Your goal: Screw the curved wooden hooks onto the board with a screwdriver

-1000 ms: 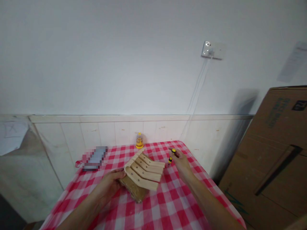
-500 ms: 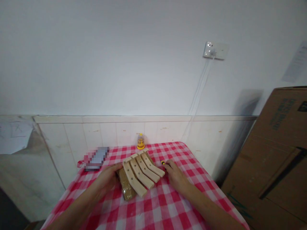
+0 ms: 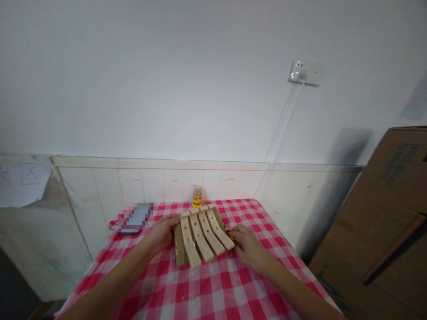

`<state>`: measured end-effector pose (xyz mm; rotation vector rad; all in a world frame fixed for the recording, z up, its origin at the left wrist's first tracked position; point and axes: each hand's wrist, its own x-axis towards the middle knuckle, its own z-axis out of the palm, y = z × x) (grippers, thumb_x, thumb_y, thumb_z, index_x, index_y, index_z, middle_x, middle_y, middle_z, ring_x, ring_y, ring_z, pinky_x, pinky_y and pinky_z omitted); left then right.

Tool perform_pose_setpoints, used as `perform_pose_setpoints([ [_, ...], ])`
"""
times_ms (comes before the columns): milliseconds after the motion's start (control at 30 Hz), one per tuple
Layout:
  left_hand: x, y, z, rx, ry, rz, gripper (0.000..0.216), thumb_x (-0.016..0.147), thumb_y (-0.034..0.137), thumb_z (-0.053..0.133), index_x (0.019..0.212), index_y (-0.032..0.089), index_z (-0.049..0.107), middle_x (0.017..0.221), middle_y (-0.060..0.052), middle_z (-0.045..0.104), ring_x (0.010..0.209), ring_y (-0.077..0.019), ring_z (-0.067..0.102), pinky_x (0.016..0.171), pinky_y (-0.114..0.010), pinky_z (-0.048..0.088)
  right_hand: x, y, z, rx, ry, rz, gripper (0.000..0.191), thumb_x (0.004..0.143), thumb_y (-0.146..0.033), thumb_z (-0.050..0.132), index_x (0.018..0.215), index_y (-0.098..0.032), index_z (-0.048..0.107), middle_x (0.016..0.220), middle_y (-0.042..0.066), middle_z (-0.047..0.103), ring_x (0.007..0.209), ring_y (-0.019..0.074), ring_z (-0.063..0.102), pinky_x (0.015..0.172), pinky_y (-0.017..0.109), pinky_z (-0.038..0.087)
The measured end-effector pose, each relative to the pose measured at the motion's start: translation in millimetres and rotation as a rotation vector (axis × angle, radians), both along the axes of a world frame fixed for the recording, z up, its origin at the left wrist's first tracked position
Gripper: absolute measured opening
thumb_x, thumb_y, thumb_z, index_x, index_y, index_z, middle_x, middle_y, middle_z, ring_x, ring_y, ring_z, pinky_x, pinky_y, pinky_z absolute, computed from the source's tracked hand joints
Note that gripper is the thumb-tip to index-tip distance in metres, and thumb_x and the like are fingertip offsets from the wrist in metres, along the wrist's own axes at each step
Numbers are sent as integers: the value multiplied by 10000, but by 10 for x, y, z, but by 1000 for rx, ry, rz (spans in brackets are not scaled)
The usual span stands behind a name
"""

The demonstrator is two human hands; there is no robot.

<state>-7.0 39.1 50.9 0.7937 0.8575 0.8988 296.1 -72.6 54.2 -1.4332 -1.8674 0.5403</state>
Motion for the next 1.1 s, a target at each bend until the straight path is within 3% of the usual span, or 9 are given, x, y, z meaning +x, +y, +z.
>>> perform_pose_setpoints([
  [100,66,18,-2,1,-40,-7,402,992,406,681,1324,188,620,1333,-110,636,1115,-265,665,925,-480,594,-63,93,97,-14,180,-88,241,898,-222,601,1060,-211,779,1142,120,748,1144,308,647,1075,486,462],
  [233,158,-11,-59,-25,-95,-15,401,990,405,683,1320,185,622,1332,-113,636,1116,-264,665,927,-480,593,-275,184,212,-139,467,-120,427,919,-480,659,1229,-191,716,1196,136,770,1139,319,702,1020,504,521],
  [400,220,-7,-148,-92,-172,-30,387,993,400,681,1313,189,625,1316,-106,646,1098,-257,673,916,-474,598,-561,219,263,-332,787,-19,467,780,-559,809,1066,-191,774,933,107,833,862,301,794,790,415,619],
  [600,107,52,-264,-147,-301,-12,339,1014,416,646,1238,162,659,1238,-104,686,1044,-238,694,899,-449,601,-707,332,187,-292,1013,-73,434,708,-534,895,941,-188,774,921,98,833,849,274,785,740,358,615],
  [867,232,14,-405,-120,-443,76,320,998,374,677,1246,173,651,1219,-88,684,999,-221,694,852,-421,612,-843,461,-176,-45,1104,-265,474,741,-608,851,958,-239,649,956,33,775,861,231,726,764,361,579],
  [967,358,-70,-411,-100,-477,31,279,964,187,625,1219,100,693,1182,-153,741,1094,-287,720,947,-433,592,-863,386,-290,20,1035,-314,436,738,-565,871,901,-251,616,867,-5,727,830,226,683,756,350,556],
  [1100,399,-168,-374,-53,-504,-12,372,945,249,624,1297,161,709,1220,-129,770,1196,-346,699,1048,-492,546,-913,235,-320,37,928,-283,462,718,-520,904,969,-251,625,932,12,723,883,241,676,782,351,553],
])
